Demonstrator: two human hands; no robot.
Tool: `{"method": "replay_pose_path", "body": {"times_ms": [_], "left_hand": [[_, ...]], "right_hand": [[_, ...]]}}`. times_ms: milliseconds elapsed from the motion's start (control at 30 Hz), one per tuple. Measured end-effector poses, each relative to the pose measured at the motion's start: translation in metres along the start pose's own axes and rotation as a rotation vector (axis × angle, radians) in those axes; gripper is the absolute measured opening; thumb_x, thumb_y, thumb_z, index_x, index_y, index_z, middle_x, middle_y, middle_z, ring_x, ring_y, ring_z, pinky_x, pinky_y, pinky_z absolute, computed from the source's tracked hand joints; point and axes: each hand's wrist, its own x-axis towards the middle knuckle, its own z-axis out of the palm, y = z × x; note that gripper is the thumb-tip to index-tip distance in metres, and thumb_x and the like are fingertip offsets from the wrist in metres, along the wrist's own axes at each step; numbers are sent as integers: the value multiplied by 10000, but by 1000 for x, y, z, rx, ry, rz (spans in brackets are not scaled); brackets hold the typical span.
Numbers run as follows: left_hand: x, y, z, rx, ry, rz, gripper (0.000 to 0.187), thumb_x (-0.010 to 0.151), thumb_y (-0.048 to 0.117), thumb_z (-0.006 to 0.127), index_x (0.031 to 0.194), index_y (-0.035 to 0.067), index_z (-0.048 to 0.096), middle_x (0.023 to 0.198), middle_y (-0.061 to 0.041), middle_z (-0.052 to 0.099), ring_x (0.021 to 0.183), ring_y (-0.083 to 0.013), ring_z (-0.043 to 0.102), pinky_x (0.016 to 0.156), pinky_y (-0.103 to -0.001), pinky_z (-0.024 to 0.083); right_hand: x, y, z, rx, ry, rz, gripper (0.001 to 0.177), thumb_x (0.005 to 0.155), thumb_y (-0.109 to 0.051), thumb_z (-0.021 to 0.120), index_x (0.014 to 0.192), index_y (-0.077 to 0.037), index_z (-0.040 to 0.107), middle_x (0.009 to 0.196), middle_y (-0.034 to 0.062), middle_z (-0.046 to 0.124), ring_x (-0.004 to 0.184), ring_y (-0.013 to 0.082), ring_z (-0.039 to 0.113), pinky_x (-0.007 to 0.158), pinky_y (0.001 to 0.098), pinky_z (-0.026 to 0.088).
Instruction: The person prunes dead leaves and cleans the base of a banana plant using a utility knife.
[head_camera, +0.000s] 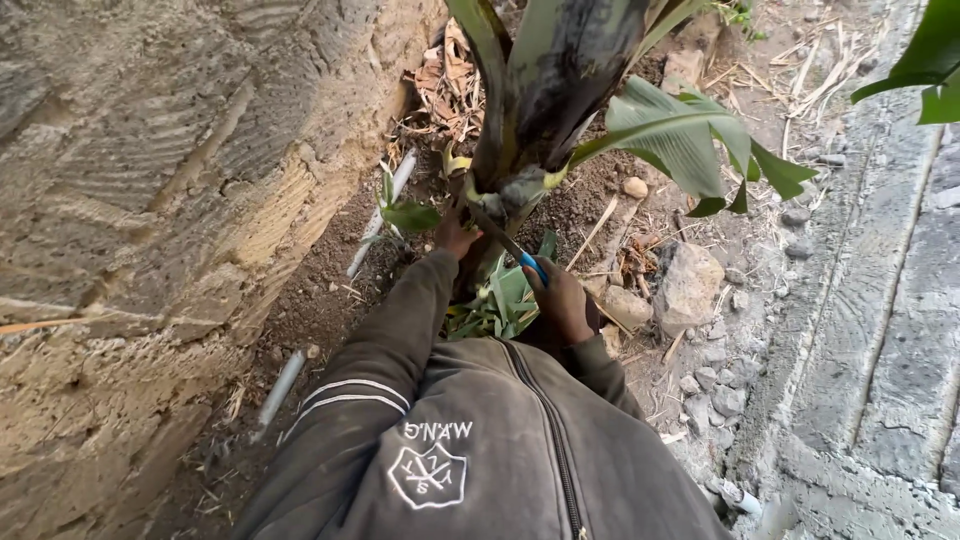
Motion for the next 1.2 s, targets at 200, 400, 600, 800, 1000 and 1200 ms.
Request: {"method": "replay_pose_path", "body": {"times_ms": [200,400,600,800,1000,1200], "left_hand": [[-33,46,-51,-42,-148,-362,607,862,336,782,1367,34,631,1347,-213,655,1167,-376,695,1070,-450,543],[-37,31,-67,-25,-161,-137,610,875,380,783,1346,22,636,1418,-217,589,1268,-381,594,1080,-466,494],[-38,39,-97,-1,-212,-138,641,882,370,788,1395,38,594,1462,-193,576,1291,-358,594,1089,-440,492],[-42,53,-107,-1,-210,-87,790,801,274,947,1377,-25,496,1445,-234,500,1199,-371,533,1005,-491,450],[-22,79,-109,-189,165,25,424,825,122,843,1199,38,661,1175,-100,670,937,-198,688,843,-346,622],[-19,111,-111,-168,121,33,555,747,99,931,1215,22,642,1088,-112,659,856,-218,644,758,-319,621]], "right_hand": [[10,0,10,-84,72,-84,381,986,-420,612,1292,-201,672,1072,147,730,836,393,708,695,507,556],[40,-1,39,-131,37,-124,355,1003,-409,603,1270,-189,685,1057,151,732,858,387,714,701,510,551],[33,25,83,-87,-122,-137,350,1007,-455,615,1176,-180,751,885,174,742,779,405,716,667,517,549],[21,30,15,7,-216,53,414,964,-460,641,1264,-189,728,867,135,766,738,286,732,684,440,572],[-1,19,-94,212,-244,181,409,927,-400,697,1244,-150,764,867,40,757,765,156,672,721,334,559],[6,-18,-123,204,-164,198,324,1040,-369,628,1138,-98,777,785,32,681,679,141,548,631,319,453]]}}
